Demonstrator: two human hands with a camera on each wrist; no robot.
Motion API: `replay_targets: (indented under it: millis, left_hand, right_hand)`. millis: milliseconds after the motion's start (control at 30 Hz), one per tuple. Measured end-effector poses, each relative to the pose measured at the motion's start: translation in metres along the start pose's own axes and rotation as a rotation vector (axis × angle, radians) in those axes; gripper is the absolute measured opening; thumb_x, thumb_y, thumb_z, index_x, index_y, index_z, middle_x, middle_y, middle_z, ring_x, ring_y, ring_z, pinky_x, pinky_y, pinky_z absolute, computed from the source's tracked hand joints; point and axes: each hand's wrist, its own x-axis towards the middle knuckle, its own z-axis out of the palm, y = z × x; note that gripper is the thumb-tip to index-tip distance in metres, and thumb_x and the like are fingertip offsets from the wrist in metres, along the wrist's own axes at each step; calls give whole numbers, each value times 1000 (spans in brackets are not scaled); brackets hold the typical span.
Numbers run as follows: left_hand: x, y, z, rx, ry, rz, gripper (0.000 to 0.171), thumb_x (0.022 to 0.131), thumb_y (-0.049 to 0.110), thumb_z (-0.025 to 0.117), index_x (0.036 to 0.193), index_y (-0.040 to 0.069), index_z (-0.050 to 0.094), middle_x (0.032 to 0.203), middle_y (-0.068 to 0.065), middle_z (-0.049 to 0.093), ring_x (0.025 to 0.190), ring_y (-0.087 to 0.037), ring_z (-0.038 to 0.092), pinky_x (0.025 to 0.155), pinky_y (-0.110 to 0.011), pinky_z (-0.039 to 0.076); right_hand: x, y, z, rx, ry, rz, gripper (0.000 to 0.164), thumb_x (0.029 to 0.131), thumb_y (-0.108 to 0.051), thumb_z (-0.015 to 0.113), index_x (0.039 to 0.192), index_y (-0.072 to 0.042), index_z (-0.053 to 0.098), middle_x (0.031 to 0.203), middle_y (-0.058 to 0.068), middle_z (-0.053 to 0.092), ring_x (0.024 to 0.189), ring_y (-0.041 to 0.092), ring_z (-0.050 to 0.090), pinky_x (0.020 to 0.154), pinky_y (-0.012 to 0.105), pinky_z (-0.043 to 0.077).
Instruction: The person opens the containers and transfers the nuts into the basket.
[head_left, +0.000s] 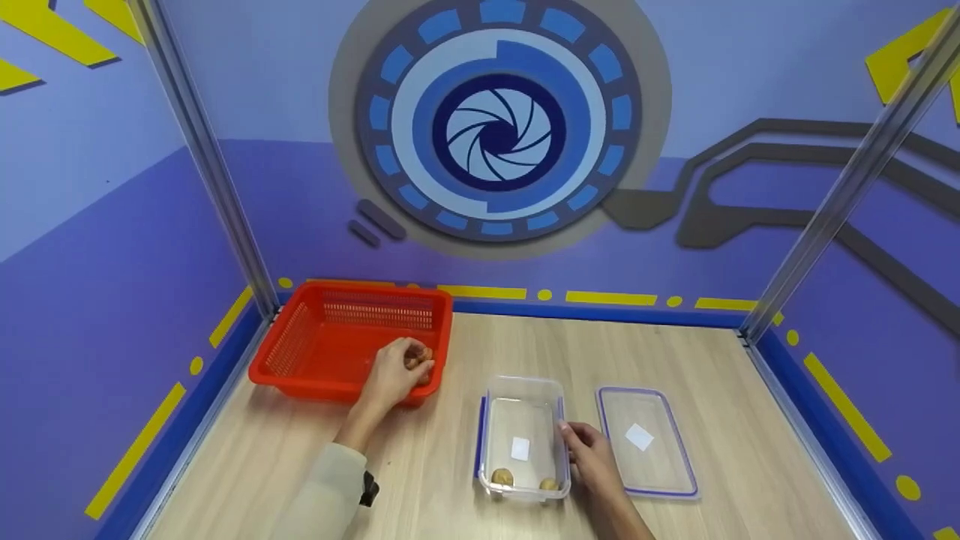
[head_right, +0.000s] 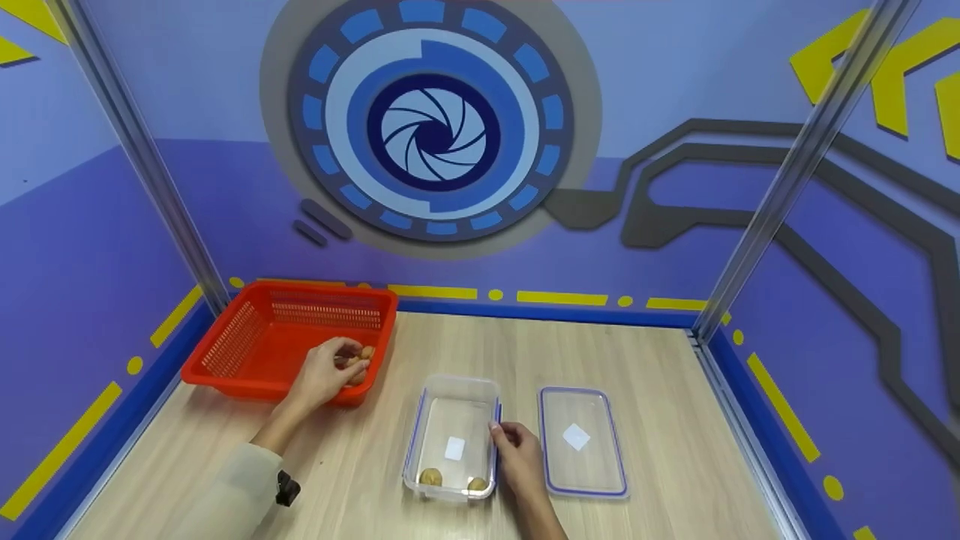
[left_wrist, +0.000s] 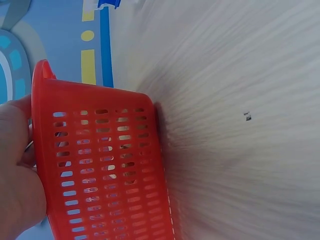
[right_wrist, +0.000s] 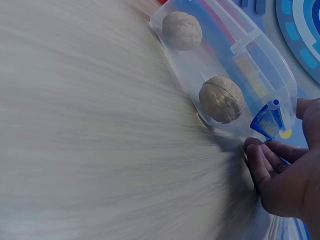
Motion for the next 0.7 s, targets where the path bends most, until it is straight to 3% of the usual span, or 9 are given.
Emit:
replay_targets:
  millis: [133, 267, 367, 467, 700]
  left_hand:
    - [-1, 3, 1, 7, 14, 49, 34, 94, 21, 83, 121, 4, 70, 114, -12, 69, 106, -30, 66, 97, -45, 57]
    - [1, 14, 2, 112, 48, 135, 44, 93, 24, 85, 129, 6, 68, 123, -10, 66, 115, -30, 60, 105, -46, 52]
    - [1, 31, 3, 190, 53, 207, 50, 91, 28, 87, 133, 8, 68, 130, -7, 65, 121, -28, 57, 106, -48, 50]
    - [0, 54, 6, 200, 30, 265, 53, 89, 29, 88, 134, 10, 68, 132, -6, 65, 124, -28, 58, 107, -47, 51]
    - [-11, 96, 26, 224, -79, 361, 61, 91, 35, 85, 142, 10, 63, 140, -8, 63, 129, -26, 59, 110, -41, 51]
  right_hand:
    - [0, 0, -1, -2, -3, 8, 45, 107, -31, 65, 126, 10, 65, 111, 17, 69, 95, 23, 65, 75, 30, 57]
    - [0, -2, -1, 3, 1, 20, 44, 107, -31, 65, 127, 8, 65, 112, 16, 69, 96, 23, 65, 76, 29, 57]
    - [1, -1, -1, 3, -3, 3, 44, 108, -28, 64, 127, 11, 64, 113, 20, 69, 97, 25, 66, 75, 28, 57]
    - [3, 0, -1, 1, -10, -9, 44, 109, -27, 62, 127, 13, 63, 114, 23, 69, 97, 26, 67, 73, 28, 57]
    - [1, 0, 1, -4, 11, 29, 43, 107, -30, 65, 126, 9, 65, 112, 17, 69, 95, 23, 65, 75, 28, 56]
